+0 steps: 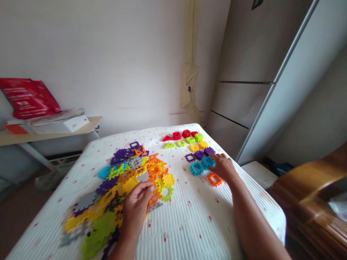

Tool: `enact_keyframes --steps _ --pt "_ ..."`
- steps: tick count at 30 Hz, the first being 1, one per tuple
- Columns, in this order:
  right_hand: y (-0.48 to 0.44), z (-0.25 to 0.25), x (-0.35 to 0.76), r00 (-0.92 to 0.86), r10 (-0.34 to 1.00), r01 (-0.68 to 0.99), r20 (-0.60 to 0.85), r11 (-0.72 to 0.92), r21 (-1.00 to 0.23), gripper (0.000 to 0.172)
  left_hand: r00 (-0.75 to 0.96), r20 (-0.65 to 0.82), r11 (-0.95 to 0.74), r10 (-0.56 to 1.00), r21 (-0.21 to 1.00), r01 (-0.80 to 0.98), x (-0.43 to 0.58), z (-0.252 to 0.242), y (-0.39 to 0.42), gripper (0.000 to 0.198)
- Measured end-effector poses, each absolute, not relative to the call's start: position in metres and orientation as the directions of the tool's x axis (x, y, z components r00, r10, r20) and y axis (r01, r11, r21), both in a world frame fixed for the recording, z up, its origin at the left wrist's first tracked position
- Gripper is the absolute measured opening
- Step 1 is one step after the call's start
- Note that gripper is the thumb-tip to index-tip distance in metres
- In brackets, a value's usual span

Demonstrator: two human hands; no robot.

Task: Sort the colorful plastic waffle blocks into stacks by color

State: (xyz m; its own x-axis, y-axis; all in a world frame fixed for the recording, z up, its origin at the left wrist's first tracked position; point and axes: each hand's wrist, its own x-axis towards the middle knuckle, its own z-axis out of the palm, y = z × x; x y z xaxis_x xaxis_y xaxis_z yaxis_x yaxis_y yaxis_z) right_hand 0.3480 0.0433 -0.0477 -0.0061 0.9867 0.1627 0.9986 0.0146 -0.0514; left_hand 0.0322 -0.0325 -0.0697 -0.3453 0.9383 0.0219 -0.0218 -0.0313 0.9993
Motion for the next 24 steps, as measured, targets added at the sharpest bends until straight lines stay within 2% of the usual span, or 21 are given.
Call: enact_keyframes --steps 2,5,8,11,14,18,24 --pt "0.044 -0.053 0.352 -0.026 0.981 0.998 0.194 0.035 -0.046 0.056 -0.348 0.052 -0.062 0.936 0.998 -0.016 0.034 -0.069 -0.035 0.031" --pt "0.049 -0.065 0.362 -0.116 0.941 0.990 0.318 0.133 -0.034 0.052 -0.356 0.151 -0.145 0.922 0.989 0.043 0.029 -0.067 -0.037 0.026" --pt "0.059 -0.075 0.369 -0.239 0.841 0.956 0.485 0.291 -0.033 0.047 -0.410 0.301 -0.202 0.861 0.943 0.266 0.003 -0.062 -0.034 0.026" --pt "0.064 -0.077 0.366 -0.305 0.744 0.914 0.594 0.405 -0.037 0.041 -0.514 0.361 -0.077 0.778 0.867 0.493 -0.047 -0.056 -0.026 0.032" --pt "0.065 -0.072 0.359 -0.321 0.664 0.884 0.675 0.466 -0.037 0.036 -0.559 0.340 0.049 0.756 0.822 0.567 -0.105 -0.053 -0.006 0.027" --pt "0.063 -0.067 0.349 -0.322 0.604 0.871 0.729 0.490 -0.021 0.031 -0.530 0.208 0.238 0.822 0.719 0.652 -0.158 -0.060 0.030 0.015" --pt "0.063 -0.072 0.343 -0.337 0.544 0.859 0.768 0.512 0.014 0.028 -0.424 0.028 0.327 0.905 0.591 0.738 -0.170 -0.081 0.065 0.033"
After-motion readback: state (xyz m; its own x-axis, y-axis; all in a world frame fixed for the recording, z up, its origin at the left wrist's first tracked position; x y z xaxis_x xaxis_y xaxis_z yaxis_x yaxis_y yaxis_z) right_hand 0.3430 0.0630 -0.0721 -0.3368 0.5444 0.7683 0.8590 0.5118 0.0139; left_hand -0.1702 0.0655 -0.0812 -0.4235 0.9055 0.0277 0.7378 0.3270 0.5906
